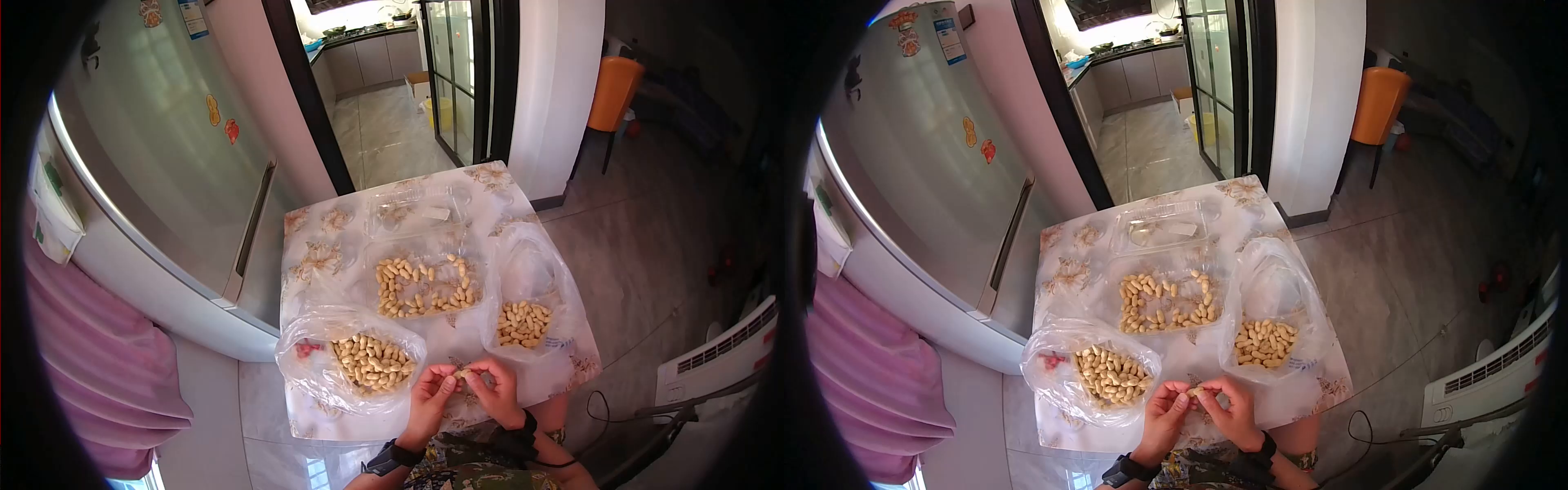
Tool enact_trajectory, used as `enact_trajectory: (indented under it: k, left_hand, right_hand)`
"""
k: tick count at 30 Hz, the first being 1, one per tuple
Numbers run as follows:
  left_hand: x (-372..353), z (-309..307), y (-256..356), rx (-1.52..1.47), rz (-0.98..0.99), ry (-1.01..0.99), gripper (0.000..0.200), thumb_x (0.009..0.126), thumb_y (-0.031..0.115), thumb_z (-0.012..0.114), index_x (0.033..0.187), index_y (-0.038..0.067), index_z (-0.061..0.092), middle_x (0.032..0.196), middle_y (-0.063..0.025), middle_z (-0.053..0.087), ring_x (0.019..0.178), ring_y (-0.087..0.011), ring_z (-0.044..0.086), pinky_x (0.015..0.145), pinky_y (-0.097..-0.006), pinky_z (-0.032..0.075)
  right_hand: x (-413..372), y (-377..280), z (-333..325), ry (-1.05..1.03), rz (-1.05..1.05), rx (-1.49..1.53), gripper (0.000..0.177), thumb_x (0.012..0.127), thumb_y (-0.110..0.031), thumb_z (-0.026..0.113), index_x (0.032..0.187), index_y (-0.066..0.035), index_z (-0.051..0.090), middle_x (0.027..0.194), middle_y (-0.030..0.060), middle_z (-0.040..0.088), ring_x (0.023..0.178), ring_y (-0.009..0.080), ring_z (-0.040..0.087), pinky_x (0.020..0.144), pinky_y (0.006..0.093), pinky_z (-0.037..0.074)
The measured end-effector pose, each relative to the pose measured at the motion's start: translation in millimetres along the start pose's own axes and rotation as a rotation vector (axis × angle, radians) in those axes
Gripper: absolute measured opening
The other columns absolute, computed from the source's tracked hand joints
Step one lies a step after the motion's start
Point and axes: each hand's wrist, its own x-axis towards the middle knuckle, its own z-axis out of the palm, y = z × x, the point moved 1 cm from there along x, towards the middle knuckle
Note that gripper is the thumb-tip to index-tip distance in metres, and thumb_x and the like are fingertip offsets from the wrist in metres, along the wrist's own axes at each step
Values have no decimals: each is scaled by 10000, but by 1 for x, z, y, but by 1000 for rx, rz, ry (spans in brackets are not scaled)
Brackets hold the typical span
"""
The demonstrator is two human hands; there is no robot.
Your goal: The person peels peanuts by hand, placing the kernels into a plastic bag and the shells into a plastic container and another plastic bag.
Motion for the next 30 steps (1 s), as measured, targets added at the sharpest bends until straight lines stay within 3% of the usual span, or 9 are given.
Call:
enact_trajectory:
  k: [17, 30]
  left_hand:
    - [2, 2, 1, -25, -43, -3, 218, 1013, 177, 486, 1129, 5, 552, 974, -58, 638, 893, -114, 586, 870, -257, 465]
    - [2, 2, 0, -34, -33, 2, 171, 986, 121, 535, 1113, 7, 552, 1012, -61, 634, 910, -115, 599, 855, -252, 481]
  right_hand:
    - [0, 2, 0, -4, 5, 25, 102, 868, -79, 671, 927, 3, 659, 812, 76, 674, 742, 138, 638, 679, 269, 494]
    - [1, 4, -2, -18, -27, 59, 112, 858, -45, 658, 961, -4, 677, 804, 67, 652, 733, 133, 626, 676, 258, 483]
